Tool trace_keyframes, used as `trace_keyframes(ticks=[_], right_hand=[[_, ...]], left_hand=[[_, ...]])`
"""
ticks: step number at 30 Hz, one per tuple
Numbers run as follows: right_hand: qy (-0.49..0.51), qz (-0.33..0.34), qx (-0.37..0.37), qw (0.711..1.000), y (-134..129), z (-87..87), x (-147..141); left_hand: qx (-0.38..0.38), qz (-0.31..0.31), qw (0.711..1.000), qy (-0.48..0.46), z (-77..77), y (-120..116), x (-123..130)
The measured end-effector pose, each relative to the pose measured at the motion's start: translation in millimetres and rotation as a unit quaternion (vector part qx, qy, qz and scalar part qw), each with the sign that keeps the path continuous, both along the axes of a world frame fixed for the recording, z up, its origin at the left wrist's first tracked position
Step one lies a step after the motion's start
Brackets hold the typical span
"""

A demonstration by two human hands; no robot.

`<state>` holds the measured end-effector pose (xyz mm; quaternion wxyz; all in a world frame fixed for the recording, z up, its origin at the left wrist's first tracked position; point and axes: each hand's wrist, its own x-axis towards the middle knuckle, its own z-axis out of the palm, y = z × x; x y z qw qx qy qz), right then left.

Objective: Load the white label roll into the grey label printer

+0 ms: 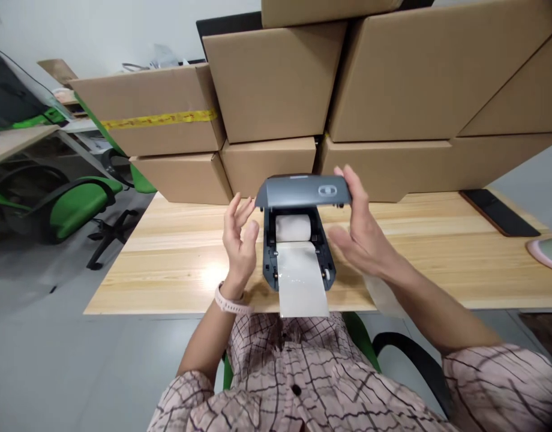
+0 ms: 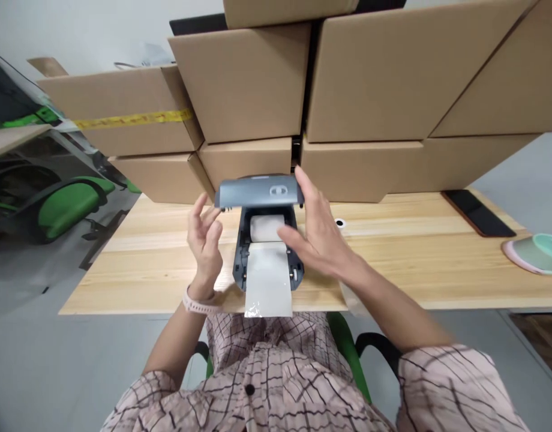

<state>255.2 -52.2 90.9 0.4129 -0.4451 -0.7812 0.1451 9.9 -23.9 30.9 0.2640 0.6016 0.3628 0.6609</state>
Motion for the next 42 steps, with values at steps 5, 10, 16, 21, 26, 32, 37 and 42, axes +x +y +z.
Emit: trace_keyframes(ticks=[5, 10, 16, 21, 26, 32, 37, 42], right_hand=[[0.003, -0.056, 0.056, 0.997, 95.7, 33.4, -9.3], [-0.016, -0.066, 0.055, 0.996, 163.8, 34.0, -4.9], [-0.087, -0.088, 0.147, 0.981, 117.4, 32.6, -16.9], [-0.240, 0.141, -0.003, 0.961, 75.0, 8.4, -27.0], [-0.357, 0.213, -0.155, 0.896, 101.6, -18.9, -37.5], [-0.278, 0.308, -0.178, 0.892, 118.3, -5.2, -39.7], [-0.144, 0.339, -0.173, 0.913, 108.2, 32.2, 14.5], [-0.040, 0.243, -0.205, 0.947, 100.5, 37.2, 81.4]], left_hand=[[-0.239, -0.165, 0.956, 0.049, -14.1, 36.4, -11.8], [-0.297, -0.235, 0.925, 0.032, -33.4, 29.7, -7.9], [-0.308, -0.204, 0.929, 0.025, -29.4, 27.5, 0.1], [-0.300, -0.083, 0.939, 0.147, -24.1, 25.9, -3.1], [-0.319, -0.096, 0.924, 0.186, -27.6, 29.1, -8.8], [-0.309, -0.149, 0.929, 0.140, -32.4, 32.4, -10.0], [-0.307, -0.182, 0.929, 0.104, -32.9, 31.2, -8.9], [-0.310, -0.185, 0.927, 0.099, -32.5, 30.5, -9.7]])
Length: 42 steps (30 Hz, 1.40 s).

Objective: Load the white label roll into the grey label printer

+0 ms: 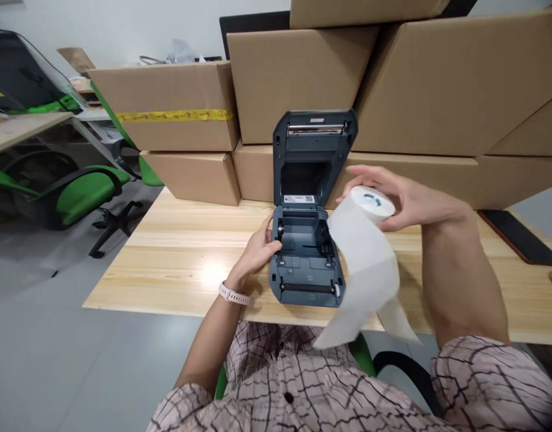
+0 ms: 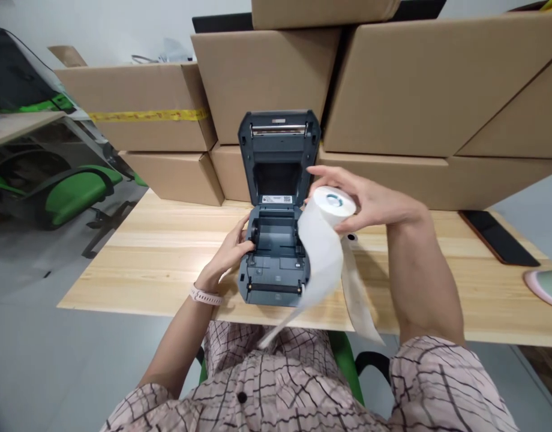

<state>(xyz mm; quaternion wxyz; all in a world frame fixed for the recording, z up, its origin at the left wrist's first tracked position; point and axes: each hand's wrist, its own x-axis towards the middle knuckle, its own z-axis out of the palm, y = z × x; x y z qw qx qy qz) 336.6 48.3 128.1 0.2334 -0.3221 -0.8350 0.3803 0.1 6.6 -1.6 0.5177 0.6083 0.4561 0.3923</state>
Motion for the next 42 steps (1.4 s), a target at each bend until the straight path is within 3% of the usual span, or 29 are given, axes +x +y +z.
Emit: trace_keyframes(ticks=[5, 10, 14, 17, 21, 26, 29, 33, 35, 38, 42], right_hand=[[-0.054, -0.096, -0.008, 0.994, 21.0, -34.6, 30.4], [-0.069, -0.088, -0.043, 0.993, 49.9, -74.0, 21.6], [-0.030, -0.107, -0.076, 0.991, 52.8, -93.7, 14.1], [0.043, -0.154, -0.118, 0.980, 38.7, -101.0, 26.3], [0.138, -0.225, -0.169, 0.950, 1.4, -110.7, 61.1], [0.104, -0.214, -0.281, 0.930, -41.2, -125.8, 71.7], [0.091, -0.175, -0.285, 0.938, -50.8, -122.3, 54.9], [0.143, -0.137, -0.234, 0.952, -61.2, -87.1, 23.3], [0.129, -0.100, -0.164, 0.973, -67.0, -62.3, -0.5], [0.005, -0.038, -0.008, 0.999, -68.0, -35.5, -48.0], [-0.152, -0.017, 0.154, 0.976, -49.8, -37.4, -102.5]], left_hand=[[-0.014, -0.011, 1.000, -0.022, 1.1, -0.6, 1.1], [-0.026, -0.016, 0.998, -0.046, 0.9, -0.9, 1.3], [-0.028, -0.018, 0.999, -0.039, 1.8, -0.9, 0.4], [-0.025, -0.018, 0.999, -0.034, 4.0, -1.7, 0.6], [-0.017, -0.011, 1.000, -0.023, 6.7, -2.9, 1.4], [-0.015, -0.018, 0.999, -0.027, 9.2, -2.4, 3.6], [-0.005, -0.022, 0.999, -0.042, 11.1, -2.8, 5.1], [-0.015, -0.026, 0.998, -0.052, 12.3, -4.5, 5.3], [-0.018, -0.025, 0.998, -0.046, 12.3, -5.0, 4.8], [-0.016, -0.021, 0.999, -0.042, 12.0, -4.9, 4.5], [-0.023, -0.014, 0.998, -0.057, 9.5, -3.9, 4.6]])
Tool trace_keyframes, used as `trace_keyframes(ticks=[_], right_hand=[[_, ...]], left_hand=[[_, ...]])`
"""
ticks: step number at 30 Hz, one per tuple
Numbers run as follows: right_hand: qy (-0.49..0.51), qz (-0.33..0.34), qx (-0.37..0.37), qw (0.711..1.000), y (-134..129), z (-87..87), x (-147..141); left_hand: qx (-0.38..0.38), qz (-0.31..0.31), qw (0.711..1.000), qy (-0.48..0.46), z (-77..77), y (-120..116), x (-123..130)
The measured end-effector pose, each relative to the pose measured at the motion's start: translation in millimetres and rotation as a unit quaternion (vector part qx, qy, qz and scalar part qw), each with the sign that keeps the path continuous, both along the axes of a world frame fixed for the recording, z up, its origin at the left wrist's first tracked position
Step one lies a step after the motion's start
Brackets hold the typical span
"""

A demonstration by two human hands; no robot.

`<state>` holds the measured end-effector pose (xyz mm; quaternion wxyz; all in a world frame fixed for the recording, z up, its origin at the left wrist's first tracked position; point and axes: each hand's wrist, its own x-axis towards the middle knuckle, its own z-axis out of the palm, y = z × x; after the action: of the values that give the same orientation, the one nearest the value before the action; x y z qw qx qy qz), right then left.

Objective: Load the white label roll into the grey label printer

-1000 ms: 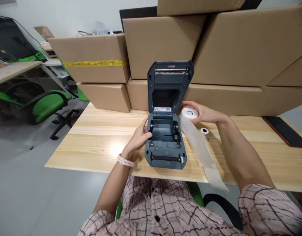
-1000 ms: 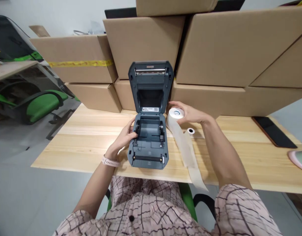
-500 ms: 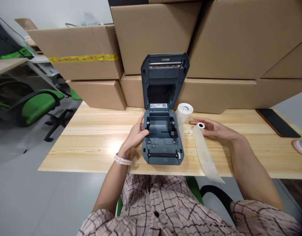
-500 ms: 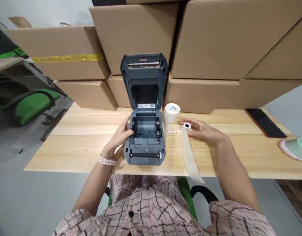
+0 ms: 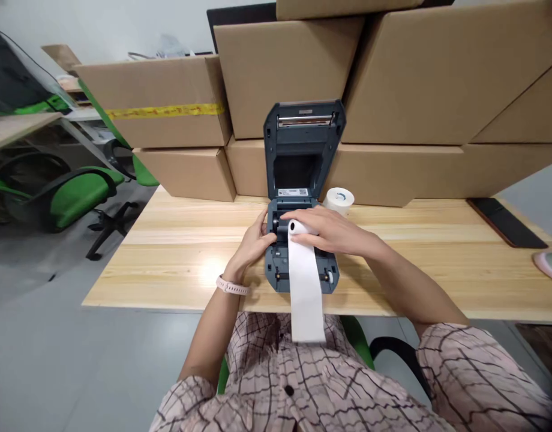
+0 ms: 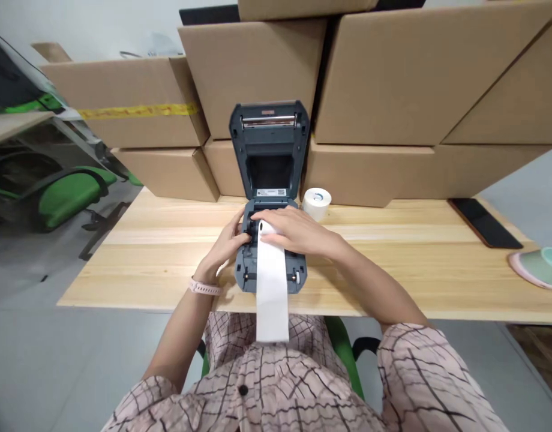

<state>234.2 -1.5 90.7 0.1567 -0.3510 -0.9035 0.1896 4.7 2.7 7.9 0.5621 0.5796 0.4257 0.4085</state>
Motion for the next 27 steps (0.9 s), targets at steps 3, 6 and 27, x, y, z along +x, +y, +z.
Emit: trace_keyframes(ticks=[3, 6, 27], right_hand=[[-0.078, -0.017, 0.029, 0.996, 15.5, -16.9, -14.8], [-0.100, -0.022, 0.040, 0.994, 20.5, -31.0, -14.1], [0.017, -0.069, 0.139, 0.988, -123.8, -62.3, -2.2]], left_hand=[[0.005, 0.002, 1.000, 0.015, -4.7, 1.8, -1.5], [0.014, -0.001, 1.000, 0.023, -9.9, 3.7, -3.4], [0.059, 0.027, 0.995, 0.070, -6.0, 0.2, -2.4]])
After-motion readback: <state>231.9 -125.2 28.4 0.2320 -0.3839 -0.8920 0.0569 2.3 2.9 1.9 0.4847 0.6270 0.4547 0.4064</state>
